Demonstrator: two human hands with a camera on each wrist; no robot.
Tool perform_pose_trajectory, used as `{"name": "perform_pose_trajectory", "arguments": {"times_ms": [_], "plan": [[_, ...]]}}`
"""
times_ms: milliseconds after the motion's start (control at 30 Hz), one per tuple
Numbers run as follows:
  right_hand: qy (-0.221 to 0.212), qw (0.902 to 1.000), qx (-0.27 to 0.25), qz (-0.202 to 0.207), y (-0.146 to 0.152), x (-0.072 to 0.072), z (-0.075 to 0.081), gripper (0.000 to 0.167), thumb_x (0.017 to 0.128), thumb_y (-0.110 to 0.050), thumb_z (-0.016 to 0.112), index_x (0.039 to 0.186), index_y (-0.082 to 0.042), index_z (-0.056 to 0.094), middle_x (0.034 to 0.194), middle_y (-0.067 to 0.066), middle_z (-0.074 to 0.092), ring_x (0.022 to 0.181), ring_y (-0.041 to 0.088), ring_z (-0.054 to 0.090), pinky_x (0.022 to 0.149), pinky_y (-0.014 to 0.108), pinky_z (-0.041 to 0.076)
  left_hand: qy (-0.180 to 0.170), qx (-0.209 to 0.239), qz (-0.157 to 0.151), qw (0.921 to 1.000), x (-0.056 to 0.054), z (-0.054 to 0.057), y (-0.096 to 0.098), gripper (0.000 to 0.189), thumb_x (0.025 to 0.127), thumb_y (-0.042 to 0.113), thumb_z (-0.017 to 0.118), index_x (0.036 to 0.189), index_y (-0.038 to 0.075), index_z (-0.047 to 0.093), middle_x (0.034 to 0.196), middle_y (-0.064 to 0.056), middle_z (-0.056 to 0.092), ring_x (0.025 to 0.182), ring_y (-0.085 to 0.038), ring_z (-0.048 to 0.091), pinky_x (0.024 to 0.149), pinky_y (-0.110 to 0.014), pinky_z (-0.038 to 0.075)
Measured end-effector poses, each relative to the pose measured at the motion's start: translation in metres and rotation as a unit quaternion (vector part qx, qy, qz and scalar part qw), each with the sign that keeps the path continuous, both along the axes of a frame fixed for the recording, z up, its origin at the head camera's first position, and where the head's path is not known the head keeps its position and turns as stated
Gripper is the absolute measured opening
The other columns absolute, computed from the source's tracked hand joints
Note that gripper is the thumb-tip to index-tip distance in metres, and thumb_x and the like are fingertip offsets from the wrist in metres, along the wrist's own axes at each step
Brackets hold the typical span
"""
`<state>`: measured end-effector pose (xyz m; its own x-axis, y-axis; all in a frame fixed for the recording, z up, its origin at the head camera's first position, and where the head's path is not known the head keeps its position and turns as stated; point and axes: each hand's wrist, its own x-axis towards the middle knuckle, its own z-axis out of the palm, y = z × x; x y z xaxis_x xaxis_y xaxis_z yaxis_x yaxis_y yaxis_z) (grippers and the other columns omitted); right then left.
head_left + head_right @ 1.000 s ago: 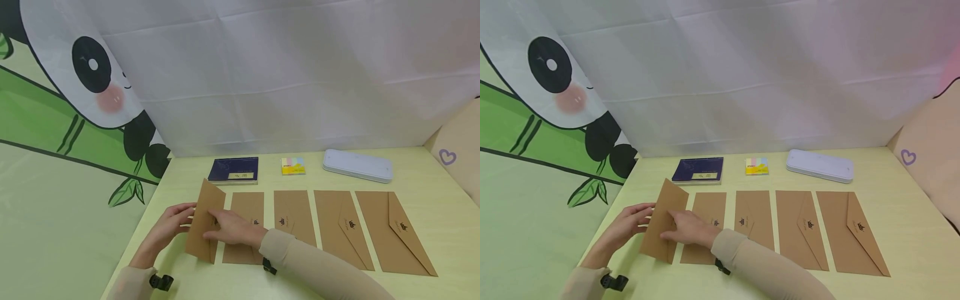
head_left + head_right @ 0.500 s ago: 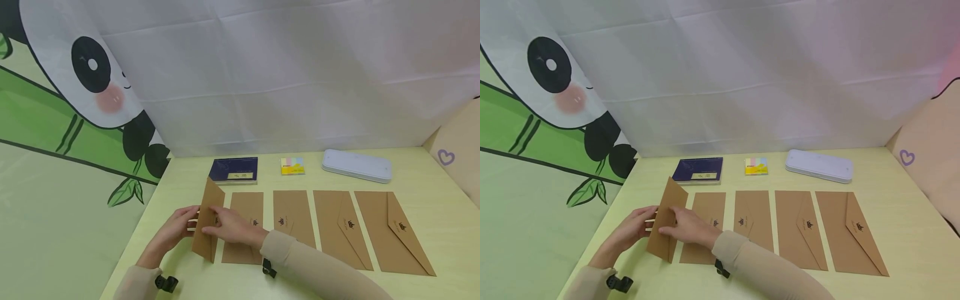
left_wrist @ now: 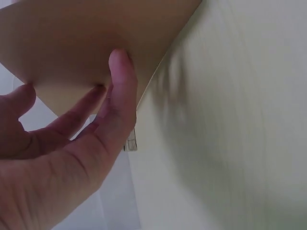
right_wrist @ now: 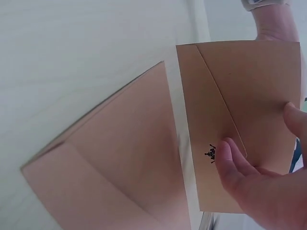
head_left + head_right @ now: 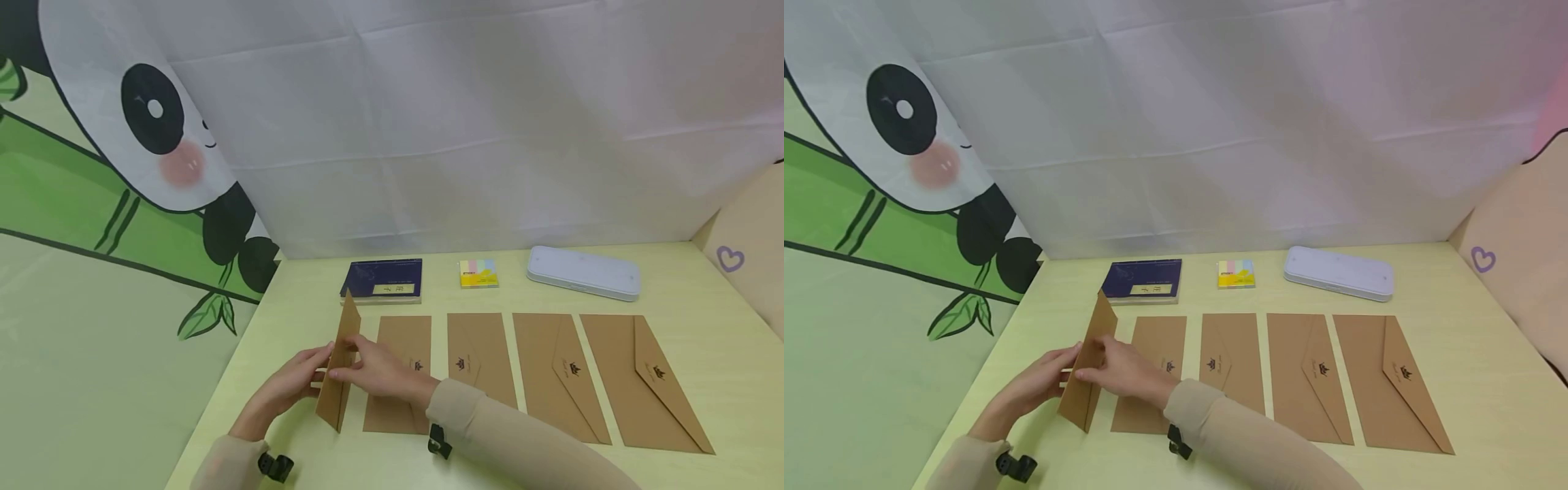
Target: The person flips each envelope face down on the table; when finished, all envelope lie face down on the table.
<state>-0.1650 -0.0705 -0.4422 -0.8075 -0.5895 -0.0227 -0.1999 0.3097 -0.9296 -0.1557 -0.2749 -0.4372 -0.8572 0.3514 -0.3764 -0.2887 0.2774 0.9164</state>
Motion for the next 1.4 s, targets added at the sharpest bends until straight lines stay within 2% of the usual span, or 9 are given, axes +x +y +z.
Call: {"name": "perform_pose_trajectory", "arguments": {"times_ms": [167, 400, 567, 800, 900, 1067, 1233, 1400], "plan": [[-0.023, 0.9996, -0.018, -0.001, -0.001, 0.002, 0.004, 0.069, 0.087, -0.04, 0.068, 0.141, -0.007, 0.04, 0.134, 0.007, 0.051, 0.1, 0.013, 0.062, 0.077, 0.025, 0.049, -0.002, -0.031, 0.007, 0.9995, 0.0, -0.004, -0.001, 0.076, 0.096, 0.057, 0.041, 0.142, -0.003, 0.038, 0.132, -0.02, 0.05, 0.112, -0.033, 0.055, 0.084, -0.05, 0.048], [-0.052, 0.9958, -0.075, -0.011, -0.004, 0.002, 0.007, 0.064, 0.086, -0.025, 0.073, 0.137, 0.0, 0.045, 0.13, 0.01, 0.054, 0.098, 0.017, 0.064, 0.077, 0.026, 0.051, -0.004, -0.052, 0.01, 0.9986, -0.003, -0.01, -0.005, 0.079, 0.095, 0.059, 0.039, 0.14, -0.007, 0.039, 0.115, -0.015, 0.058, 0.099, -0.028, 0.058, 0.079, -0.043, 0.049], [-0.05, 0.9945, -0.093, -0.004, -0.004, 0.002, 0.009, 0.055, 0.091, -0.025, 0.068, 0.136, -0.001, 0.048, 0.13, 0.01, 0.055, 0.097, 0.016, 0.065, 0.076, 0.025, 0.051, 0.01, -0.062, 0.008, 0.998, -0.004, -0.01, -0.006, 0.079, 0.096, 0.057, 0.041, 0.139, -0.009, 0.037, 0.112, -0.015, 0.06, 0.097, -0.031, 0.06, 0.081, -0.043, 0.049], [-0.062, 0.9884, -0.138, 0.005, -0.004, -0.001, 0.005, 0.041, 0.093, -0.018, 0.064, 0.131, -0.004, 0.055, 0.126, 0.009, 0.058, 0.094, 0.014, 0.065, 0.076, 0.03, 0.052, 0.013, -0.081, 0.044, 0.9957, -0.005, -0.008, -0.003, 0.075, 0.094, 0.052, 0.052, 0.138, -0.008, 0.039, 0.109, -0.014, 0.06, 0.093, -0.032, 0.061, 0.077, -0.043, 0.051], [-0.065, 0.9876, -0.143, -0.007, -0.003, -0.001, 0.004, 0.047, 0.091, -0.015, 0.066, 0.133, 0.001, 0.052, 0.127, 0.013, 0.057, 0.094, 0.016, 0.065, 0.076, 0.032, 0.053, 0.026, -0.099, 0.06, 0.9929, -0.005, -0.008, -0.002, 0.07, 0.093, 0.048, 0.056, 0.136, -0.007, 0.043, 0.105, -0.012, 0.062, 0.088, -0.028, 0.061, 0.077, -0.042, 0.051], [-0.066, 0.9862, -0.144, -0.049, -0.001, 0.0, 0.003, 0.058, 0.088, -0.01, 0.07, 0.137, 0.006, 0.044, 0.125, 0.019, 0.056, 0.098, 0.022, 0.064, 0.077, 0.03, 0.052, 0.042, -0.132, 0.09, 0.9863, -0.005, -0.01, -0.003, 0.063, 0.09, 0.041, 0.063, 0.131, -0.005, 0.051, 0.104, -0.01, 0.064, 0.082, -0.024, 0.063, 0.074, -0.041, 0.05], [-0.053, 0.982, -0.146, -0.107, -0.001, 0.001, 0.003, 0.063, 0.083, -0.005, 0.074, 0.137, 0.003, 0.045, 0.112, 0.012, 0.063, 0.091, 0.018, 0.064, 0.072, 0.027, 0.052, 0.051, -0.146, 0.113, 0.9814, -0.007, -0.014, -0.007, 0.063, 0.087, 0.037, 0.07, 0.128, -0.006, 0.053, 0.102, -0.01, 0.066, 0.082, -0.023, 0.063, 0.071, -0.039, 0.051], [-0.018, 0.9837, -0.116, -0.136, 0.001, 0.002, 0.003, 0.061, 0.08, -0.004, 0.076, 0.135, 0.002, 0.049, 0.105, 0.008, 0.066, 0.083, 0.013, 0.064, 0.066, 0.023, 0.052, 0.073, -0.164, 0.139, 0.9737, -0.007, -0.013, -0.01, 0.062, 0.084, 0.03, 0.074, 0.124, -0.012, 0.055, 0.092, -0.009, 0.066, 0.076, -0.02, 0.06, 0.067, -0.035, 0.051]]}}
